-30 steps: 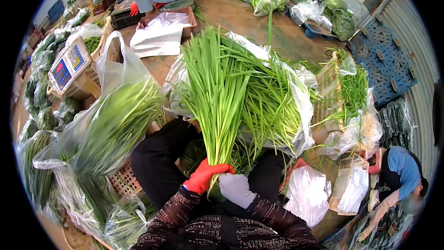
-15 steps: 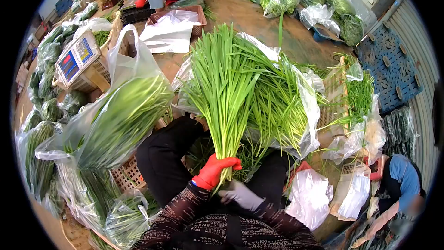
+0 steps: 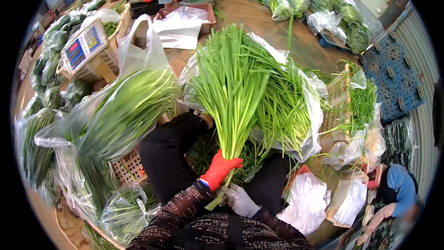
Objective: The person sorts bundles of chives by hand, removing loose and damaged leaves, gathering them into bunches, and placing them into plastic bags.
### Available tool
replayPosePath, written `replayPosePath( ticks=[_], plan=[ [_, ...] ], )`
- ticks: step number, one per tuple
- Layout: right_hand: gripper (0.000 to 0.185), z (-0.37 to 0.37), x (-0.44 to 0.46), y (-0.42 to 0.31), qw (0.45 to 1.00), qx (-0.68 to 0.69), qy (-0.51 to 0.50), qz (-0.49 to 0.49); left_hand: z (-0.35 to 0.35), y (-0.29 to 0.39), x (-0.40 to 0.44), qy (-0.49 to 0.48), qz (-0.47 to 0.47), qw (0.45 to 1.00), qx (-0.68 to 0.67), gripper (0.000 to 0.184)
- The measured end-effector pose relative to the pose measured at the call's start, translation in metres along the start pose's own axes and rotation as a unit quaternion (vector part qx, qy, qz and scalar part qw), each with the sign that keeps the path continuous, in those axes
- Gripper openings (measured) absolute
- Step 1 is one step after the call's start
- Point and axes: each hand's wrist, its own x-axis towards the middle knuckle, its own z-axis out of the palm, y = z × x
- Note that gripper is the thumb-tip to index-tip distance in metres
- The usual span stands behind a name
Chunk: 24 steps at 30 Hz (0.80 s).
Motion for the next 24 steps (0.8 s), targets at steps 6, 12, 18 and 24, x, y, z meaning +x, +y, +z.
replayPosePath(
  ticks=[6,12,18,24],
  plan=[
    [0.018,0.021,-0.044,-0.071,0.981,-0.171,0.071,-0.061,-0.008,-0.004,0.004,0.014,0.026,0.998,0.047,0.038],
    [0.031,-0.003,-0.101,-0.12,0.802,-0.128,0.179,-0.556,-0.013,0.006,0.002,-0.097,-0.047,0.987,-0.123,0.032],
    [0.029,-0.004,-0.068,-0.136,0.761,-0.246,0.369,-0.474,-0.029,0.005,0.001,-0.323,-0.109,0.903,-0.263,0.064],
    [0.039,-0.024,-0.019,-0.116,0.833,-0.27,0.326,-0.357,-0.018,0.011,-0.007,-0.373,-0.135,0.812,-0.429,0.07]
  ],
)
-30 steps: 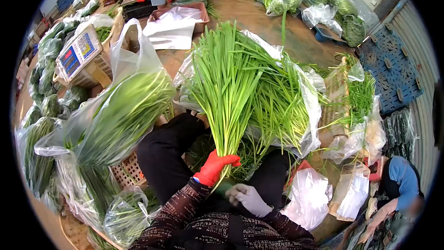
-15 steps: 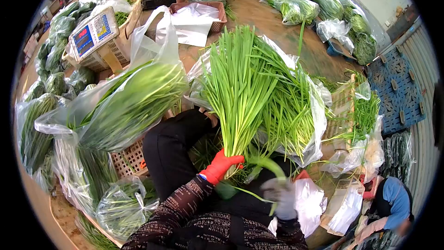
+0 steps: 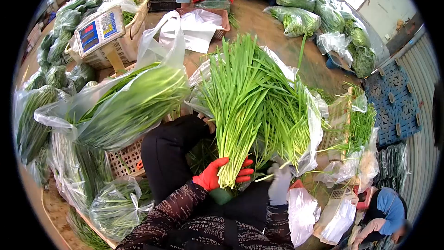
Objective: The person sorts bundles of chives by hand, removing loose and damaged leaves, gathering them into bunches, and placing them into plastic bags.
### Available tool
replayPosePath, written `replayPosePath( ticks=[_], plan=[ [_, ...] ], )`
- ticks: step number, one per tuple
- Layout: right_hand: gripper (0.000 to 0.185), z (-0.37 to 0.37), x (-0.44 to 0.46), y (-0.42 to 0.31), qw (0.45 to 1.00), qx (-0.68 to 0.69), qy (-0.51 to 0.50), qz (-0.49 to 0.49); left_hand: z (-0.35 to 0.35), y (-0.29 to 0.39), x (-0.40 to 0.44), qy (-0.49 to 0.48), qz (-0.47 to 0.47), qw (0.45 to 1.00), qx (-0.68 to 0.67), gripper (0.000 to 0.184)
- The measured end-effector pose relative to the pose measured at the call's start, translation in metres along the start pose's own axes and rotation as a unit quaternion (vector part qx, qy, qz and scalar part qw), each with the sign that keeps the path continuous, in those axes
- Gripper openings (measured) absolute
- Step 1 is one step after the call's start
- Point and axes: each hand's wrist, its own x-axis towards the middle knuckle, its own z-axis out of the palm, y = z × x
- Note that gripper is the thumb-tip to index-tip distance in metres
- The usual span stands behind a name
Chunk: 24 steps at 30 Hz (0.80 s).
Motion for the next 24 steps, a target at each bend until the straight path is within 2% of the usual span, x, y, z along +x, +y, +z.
replayPosePath(
  ticks=[1,2,3,5,8,10,12,15,16,17,18,19,20,22,24],
  plan=[
    [0.038,-0.009,0.001,-0.013,0.998,-0.008,0.066,0.011,0.001,0.001,-0.002,0.005,0.008,1.0,-0.004,0.071],
    [0.037,-0.027,0.012,-0.003,0.977,-0.063,0.2,-0.037,-0.001,0.001,-0.004,0.009,0.008,1.0,-0.005,0.071],
    [0.037,-0.046,0.017,-0.015,0.951,-0.107,0.275,-0.096,-0.004,0.001,-0.005,0.021,0.011,0.999,-0.027,0.072],
    [0.037,-0.089,0.022,-0.058,0.849,-0.271,0.379,-0.25,-0.005,0.001,-0.004,0.037,0.016,0.997,-0.066,0.072],
    [0.039,-0.133,0.026,-0.111,0.658,-0.458,0.484,-0.35,-0.007,0.0,-0.002,0.007,0.017,0.997,-0.08,0.068],
    [0.033,-0.153,0.041,-0.111,0.642,-0.446,0.48,-0.399,-0.008,-0.001,-0.002,0.002,0.017,0.996,-0.093,0.067],
    [0.022,-0.142,0.052,-0.096,0.713,-0.442,0.359,-0.409,-0.009,-0.001,-0.002,0.014,0.008,0.995,-0.097,0.067],
    [0.015,-0.098,0.071,-0.048,0.774,-0.499,0.119,-0.371,-0.005,-0.002,-0.001,0.046,0.013,0.991,-0.127,0.074],
    [0.017,-0.076,0.074,-0.031,0.832,-0.453,0.008,-0.321,-0.005,-0.002,-0.001,0.046,0.016,0.991,-0.127,0.074],
    [0.018,-0.036,0.067,-0.016,0.977,-0.124,-0.06,-0.163,-0.004,-0.002,-0.001,0.031,0.016,0.994,-0.108,0.071],
    [0.022,-0.014,0.061,0.009,0.982,-0.144,-0.117,-0.043,-0.004,-0.003,-0.002,0.016,0.016,0.996,-0.089,0.069],
    [0.023,0.008,0.044,0.002,0.94,-0.263,-0.165,-0.143,0.001,-0.004,-0.003,0.021,0.02,0.993,-0.11,0.064],
    [0.024,0.025,0.03,-0.006,0.872,-0.374,-0.209,-0.238,-0.005,-0.005,-0.004,0.023,0.02,0.993,-0.111,0.064],
    [0.022,0.039,0.013,0.005,0.793,-0.516,-0.222,-0.237,-0.028,-0.008,-0.007,0.029,0.029,0.992,-0.117,0.058],
    [0.017,0.039,0.007,0.011,0.794,-0.508,-0.195,-0.272,-0.037,-0.009,-0.007,0.046,0.028,0.993,-0.102,0.054]
  ],
)
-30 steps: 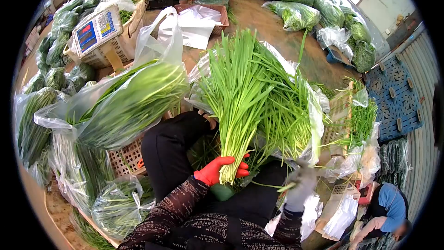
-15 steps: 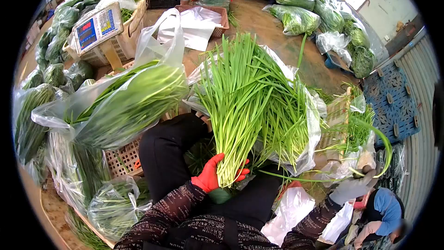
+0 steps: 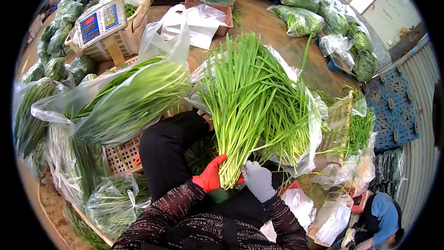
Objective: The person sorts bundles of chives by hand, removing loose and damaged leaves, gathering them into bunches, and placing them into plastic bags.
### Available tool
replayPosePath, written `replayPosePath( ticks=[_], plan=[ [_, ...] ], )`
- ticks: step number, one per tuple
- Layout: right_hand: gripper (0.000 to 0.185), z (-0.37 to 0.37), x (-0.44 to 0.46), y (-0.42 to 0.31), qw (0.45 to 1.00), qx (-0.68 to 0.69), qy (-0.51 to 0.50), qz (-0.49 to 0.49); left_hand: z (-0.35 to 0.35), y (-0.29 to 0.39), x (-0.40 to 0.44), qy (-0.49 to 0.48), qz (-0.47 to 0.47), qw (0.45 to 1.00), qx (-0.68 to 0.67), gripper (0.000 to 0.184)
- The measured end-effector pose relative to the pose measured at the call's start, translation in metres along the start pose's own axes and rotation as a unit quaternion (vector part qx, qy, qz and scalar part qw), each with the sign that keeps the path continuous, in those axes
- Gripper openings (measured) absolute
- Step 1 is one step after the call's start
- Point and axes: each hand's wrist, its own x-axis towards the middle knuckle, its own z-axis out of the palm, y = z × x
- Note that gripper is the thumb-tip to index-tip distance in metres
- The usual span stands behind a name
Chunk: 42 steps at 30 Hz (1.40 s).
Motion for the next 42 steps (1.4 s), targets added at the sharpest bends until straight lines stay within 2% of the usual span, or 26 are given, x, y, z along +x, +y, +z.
replayPosePath(
  ticks=[2,3,4,6,8,10,12,14,16,18,19,20,21,22,24,26,27,28,30,31,32,34,36,38,40,42],
  plan=[
    [0.016,-0.006,-0.004,-0.003,0.999,-0.035,-0.008,0.018,0.002,-0.001,0.001,0.021,-0.019,1.0,0.007,0.058],
    [0.013,-0.002,-0.006,-0.002,0.998,-0.033,0.038,0.022,0.005,-0.002,0.002,0.028,-0.017,0.999,0.025,0.056],
    [0.013,0.0,-0.008,-0.001,0.998,-0.034,0.038,0.024,0.003,-0.002,0.002,0.028,-0.02,0.999,0.024,0.056],
    [0.012,0.001,-0.012,-0.002,0.998,0.005,0.057,0.01,-0.003,0.0,-0.001,-0.022,-0.054,0.998,0.003,0.053],
    [0.011,-0.002,-0.018,-0.009,0.999,0.037,0.039,-0.003,-0.005,0.0,-0.001,0.002,-0.041,0.997,0.059,0.05],
    [0.009,0.003,-0.032,-0.018,0.993,0.102,0.021,-0.054,0.009,-0.001,-0.001,0.08,0.012,0.964,0.254,0.048],
    [0.007,0.014,-0.049,-0.02,0.971,0.199,-0.031,-0.128,0.017,-0.003,-0.002,0.11,0.024,0.959,0.259,0.046],
    [0.011,0.027,-0.069,-0.025,0.938,0.13,-0.229,-0.225,0.021,-0.001,-0.003,0.166,0.011,0.935,0.313,0.045],
    [0.013,0.028,-0.07,-0.029,0.938,0.099,-0.222,-0.246,0.023,-0.002,-0.002,0.157,0.02,0.939,0.305,0.044],
    [0.012,0.013,-0.042,-0.017,0.96,0.21,-0.079,-0.165,0.023,-0.003,-0.002,0.163,0.026,0.937,0.307,0.044],
    [0.011,0.012,-0.033,-0.013,0.971,0.231,0.039,-0.053,0.019,-0.005,-0.001,0.145,0.037,0.939,0.311,0.045],
    [0.011,0.006,-0.022,-0.007,0.952,0.295,0.068,0.044,0.017,-0.007,0.0,0.145,0.039,0.939,0.311,0.045],
    [0.021,0.003,-0.011,-0.006,0.908,0.381,0.088,0.15,0.015,-0.009,0.001,0.139,0.05,0.938,0.315,0.047],
    [0.057,-0.001,0.001,-0.004,0.917,0.341,0.065,0.196,0.013,-0.011,0.002,0.132,0.06,0.936,0.32,0.048],
    [0.082,0.022,0.019,0.004,0.94,0.292,0.135,0.112,0.003,-0.013,0.006,0.093,0.066,0.934,0.338,0.052],
    [0.095,0.058,0.031,0.012,0.903,0.397,0.094,0.135,-0.003,-0.016,0.004,0.122,0.107,0.926,0.341,0.053],
    [0.093,0.065,0.037,0.007,0.859,0.475,0.131,0.14,0.008,-0.013,0.006,0.159,0.065,0.92,0.353,0.051],
    [0.081,0.063,0.036,0.01,0.81,0.545,0.119,0.182,0.005,-0.01,0.005,0.16,0.066,0.919,0.354,0.051],
    [0.062,0.06,0.035,0.015,0.744,0.611,0.17,0.211,0.0,-0.002,0.003,0.097,0.002,0.972,0.213,0.048],
    [0.052,0.049,0.031,0.008,0.718,0.637,0.181,0.215,0.001,-0.002,0.001,0.098,0.002,0.972,0.212,0.048],
    [0.052,0.054,0.028,0.013,0.719,0.636,0.181,0.216,0.003,-0.002,0.0,0.112,0.003,0.977,0.183,0.049],
    [0.048,0.057,0.022,0.02,0.637,0.717,0.219,0.179,0.012,-0.003,0.001,0.138,0.0,0.983,0.122,0.05],
    [0.048,0.056,0.016,0.023,0.642,0.717,0.207,0.177,0.011,-0.004,0.002,0.137,-0.005,0.983,0.121,0.053],
    [0.051,0.057,0.015,0.02,0.678,0.657,0.259,0.207,0.01,-0.003,0.002,0.138,-0.004,0.985,0.105,0.054],
    [0.053,0.052,0.015,0.015,0.683,0.655,0.251,0.202,0.011,-0.004,0.001,0.143,-0.002,0.985,0.097,0.053],
    [0.056,0.058,0.017,0.02,0.77,0.543,0.248,0.224,0.011,-0.004,0.002,0.162,-0.004,0.982,0.099,0.053]
  ],
)
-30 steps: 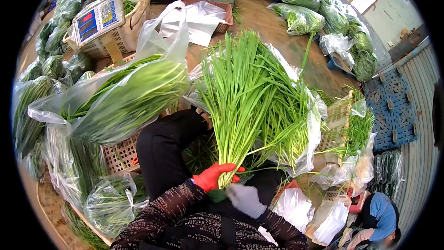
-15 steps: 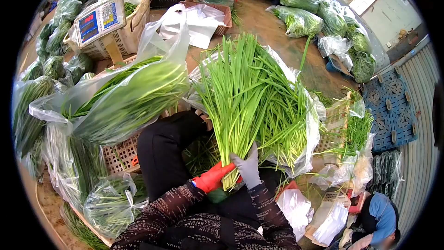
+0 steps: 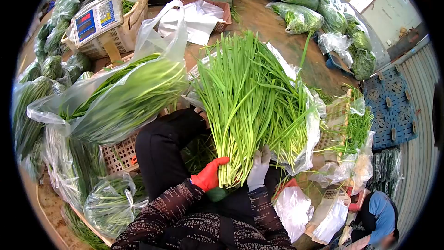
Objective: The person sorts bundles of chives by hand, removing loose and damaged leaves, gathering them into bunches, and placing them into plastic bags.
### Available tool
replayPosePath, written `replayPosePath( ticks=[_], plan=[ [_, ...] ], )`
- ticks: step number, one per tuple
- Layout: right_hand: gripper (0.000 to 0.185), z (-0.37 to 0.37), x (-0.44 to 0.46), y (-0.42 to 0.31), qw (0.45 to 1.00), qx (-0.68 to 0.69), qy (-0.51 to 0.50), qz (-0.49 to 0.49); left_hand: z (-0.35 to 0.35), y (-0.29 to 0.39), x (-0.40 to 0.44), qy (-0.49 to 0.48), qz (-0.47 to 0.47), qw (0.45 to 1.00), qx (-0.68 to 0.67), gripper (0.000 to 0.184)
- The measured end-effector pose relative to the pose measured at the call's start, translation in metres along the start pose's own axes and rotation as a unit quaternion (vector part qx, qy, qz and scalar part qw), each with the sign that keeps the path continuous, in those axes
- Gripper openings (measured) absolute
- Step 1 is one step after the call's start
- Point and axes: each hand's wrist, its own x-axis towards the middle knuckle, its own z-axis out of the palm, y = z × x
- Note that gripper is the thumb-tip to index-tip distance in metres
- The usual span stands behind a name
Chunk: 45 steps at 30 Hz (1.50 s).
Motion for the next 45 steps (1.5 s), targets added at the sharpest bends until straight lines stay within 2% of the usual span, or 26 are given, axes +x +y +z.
replayPosePath(
  ticks=[1,5,7,8,10,11,12,14,15,16,18,19,22,23,26,28,29,31,34,36,38,39,40,42,44,45],
  plan=[
    [0.057,-0.001,-0.001,0.001,0.999,0.013,-0.02,-0.023,0.002,0.0,-0.001,0.005,-0.008,1.0,-0.029,0.045],
    [0.061,0.0,0.002,0.0,0.999,0.02,-0.024,-0.02,0.012,0.0,-0.008,-0.012,-0.022,0.999,-0.048,0.045],
    [0.073,-0.001,0.001,-0.011,0.998,0.047,-0.044,0.026,0.016,-0.003,-0.01,-0.006,0.051,0.997,0.058,0.046],
    [0.073,-0.001,-0.001,-0.015,0.998,0.047,-0.044,0.027,0.012,-0.004,-0.008,-0.006,0.05,0.997,0.057,0.046],
    [0.089,0.002,-0.009,-0.018,0.978,-0.136,-0.134,-0.086,0.002,-0.007,-0.001,0.003,0.129,0.971,0.204,0.045],
    [0.101,0.003,-0.009,-0.012,0.979,-0.113,-0.155,-0.071,-0.003,-0.009,0.005,0.018,0.154,0.959,0.239,0.045],
    [0.087,0.002,-0.01,-0.009,0.961,-0.216,-0.136,-0.107,0.003,-0.01,0.002,0.018,0.153,0.959,0.239,0.045],
    [0.069,0.003,-0.009,-0.028,0.994,-0.063,-0.092,-0.001,0.018,-0.008,-0.008,0.069,0.2,0.922,0.325,0.044],
    [0.054,0.003,-0.005,-0.024,0.999,-0.013,-0.002,-0.051,0.016,-0.001,-0.008,0.0,0.164,0.927,0.337,0.043],
    [0.05,0.001,-0.001,-0.021,0.993,0.053,0.045,-0.097,0.016,-0.001,-0.007,0.001,0.164,0.927,0.336,0.043],
    [0.045,0.0,0.0,-0.016,0.982,0.136,0.12,-0.057,0.016,-0.006,-0.007,0.02,0.192,0.937,0.291,0.042],
    [0.045,-0.003,0.002,-0.001,0.985,0.119,0.121,-0.04,0.014,-0.006,-0.007,0.018,0.188,0.937,0.292,0.042],
    [0.051,-0.002,-0.004,0.015,0.99,0.112,0.089,0.01,0.003,0.0,-0.001,-0.011,0.067,0.99,0.124,0.042],
    [0.051,-0.002,-0.004,0.015,0.992,0.1,0.079,0.016,-0.002,0.001,0.0,-0.024,0.047,0.992,0.111,0.043],
    [0.05,0.004,-0.007,0.027,0.994,0.085,0.07,0.029,-0.006,-0.005,0.002,0.005,0.057,0.997,0.053,0.044],
    [0.044,0.017,-0.016,0.0,0.999,0.047,0.007,0.006,-0.016,-0.007,0.004,-0.009,0.058,0.994,0.093,0.048],
    [0.044,0.017,-0.016,0.002,0.999,0.046,0.007,0.006,-0.024,-0.007,0.006,-0.019,0.025,0.998,0.058,0.048],
    [0.042,0.015,-0.013,0.01,0.994,-0.091,-0.002,-0.055,-0.01,-0.004,-0.001,-0.041,-0.02,0.999,-0.025,0.039],
    [0.04,0.013,-0.007,0.014,0.946,-0.29,-0.014,-0.146,-0.005,-0.004,-0.003,-0.042,-0.031,0.999,-0.015,0.04],
    [0.046,-0.001,-0.003,0.021,0.951,-0.278,-0.011,-0.138,-0.003,-0.005,0.0,-0.047,-0.029,0.998,-0.025,0.042],
    [0.05,-0.01,-0.003,-0.011,0.903,-0.382,0.003,-0.198,0.002,-0.003,0.0,-0.111,-0.039,0.993,-0.005,0.053],
    [0.051,-0.008,-0.004,-0.024,0.931,-0.32,0.041,-0.174,0.004,-0.003,0.001,-0.112,-0.039,0.993,-0.007,0.053],
    [0.044,-0.006,-0.006,-0.034,0.931,-0.308,0.079,-0.178,0.007,-0.003,0.001,-0.105,-0.025,0.994,0.004,0.053],
    [0.034,-0.012,-0.004,-0.024,0.954,-0.257,0.022,-0.154,0.009,-0.006,0.0,-0.098,-0.012,0.995,0.015,0.052],
    [0.027,-0.004,-0.004,-0.031,0.962,-0.258,-0.061,-0.071,0.011,-0.008,-0.001,-0.079,0.062,0.99,0.1,0.051],
    [0.032,0.006,-0.005,-0.05,0.926,-0.356,-0.076,-0.098,0.013,-0.008,-0.002,-0.078,0.062,0.99,0.102,0.051]
  ],
)
